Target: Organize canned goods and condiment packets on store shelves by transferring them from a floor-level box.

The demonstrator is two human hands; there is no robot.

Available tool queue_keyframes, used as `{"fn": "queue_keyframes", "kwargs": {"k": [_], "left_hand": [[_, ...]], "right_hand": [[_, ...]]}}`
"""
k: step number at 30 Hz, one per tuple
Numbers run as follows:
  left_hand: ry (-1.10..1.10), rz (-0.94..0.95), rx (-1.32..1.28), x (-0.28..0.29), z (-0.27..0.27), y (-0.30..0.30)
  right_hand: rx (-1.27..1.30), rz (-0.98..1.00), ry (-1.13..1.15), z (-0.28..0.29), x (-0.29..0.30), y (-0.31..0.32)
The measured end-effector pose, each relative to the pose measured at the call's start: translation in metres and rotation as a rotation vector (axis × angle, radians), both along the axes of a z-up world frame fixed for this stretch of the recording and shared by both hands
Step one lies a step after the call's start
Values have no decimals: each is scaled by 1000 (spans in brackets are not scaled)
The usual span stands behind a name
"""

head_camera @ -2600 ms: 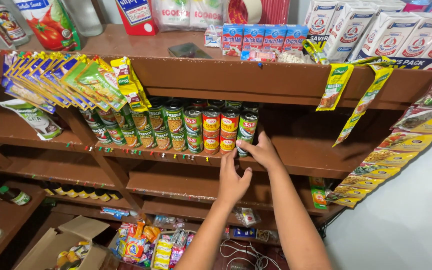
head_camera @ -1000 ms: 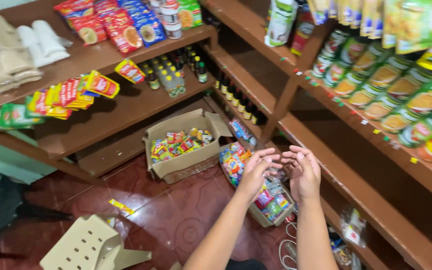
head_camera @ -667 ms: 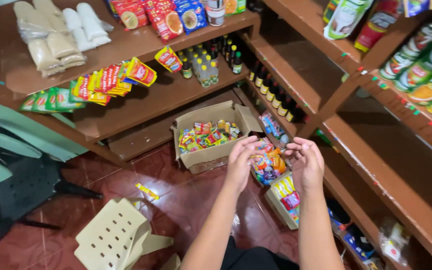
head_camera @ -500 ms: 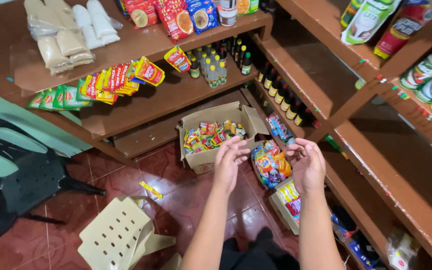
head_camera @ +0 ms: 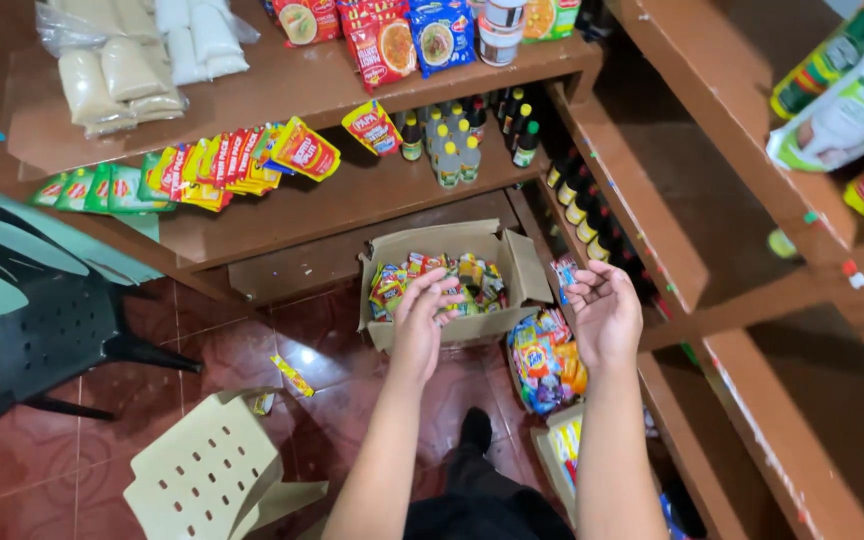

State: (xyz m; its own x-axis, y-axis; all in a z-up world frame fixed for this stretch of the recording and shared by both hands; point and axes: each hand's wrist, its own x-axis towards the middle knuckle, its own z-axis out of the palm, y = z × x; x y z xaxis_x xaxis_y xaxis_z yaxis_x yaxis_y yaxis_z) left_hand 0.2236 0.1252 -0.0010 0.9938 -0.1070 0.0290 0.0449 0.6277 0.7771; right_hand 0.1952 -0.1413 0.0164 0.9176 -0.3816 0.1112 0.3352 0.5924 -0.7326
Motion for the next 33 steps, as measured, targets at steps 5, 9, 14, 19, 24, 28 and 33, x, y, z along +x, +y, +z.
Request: {"fn": "queue_keyframes", "kwargs": {"k": [5,9,14,19,24,28,33], "left_hand": [[66,26,47,57,-15,-20],[153,17,96,87,-23,-40],[192,-8,98,106,-44,-56],[224,-9,80,125,-61,-56],[360,-28,107,145,-77,-41],[366,-78,48,174,-120,-28],[394,-123,159,216,-144,-12]], "right_hand": [[51,46,2,-16,57,-29],[115,77,35,-43,88,-49],[157,86,92,-62,110,-60],[180,82,129,-83,128,-63],[174,64,160,-109,147,-57],[164,18,198,-113,162,-43],[169,-27,306,-135,181,-31]]}}
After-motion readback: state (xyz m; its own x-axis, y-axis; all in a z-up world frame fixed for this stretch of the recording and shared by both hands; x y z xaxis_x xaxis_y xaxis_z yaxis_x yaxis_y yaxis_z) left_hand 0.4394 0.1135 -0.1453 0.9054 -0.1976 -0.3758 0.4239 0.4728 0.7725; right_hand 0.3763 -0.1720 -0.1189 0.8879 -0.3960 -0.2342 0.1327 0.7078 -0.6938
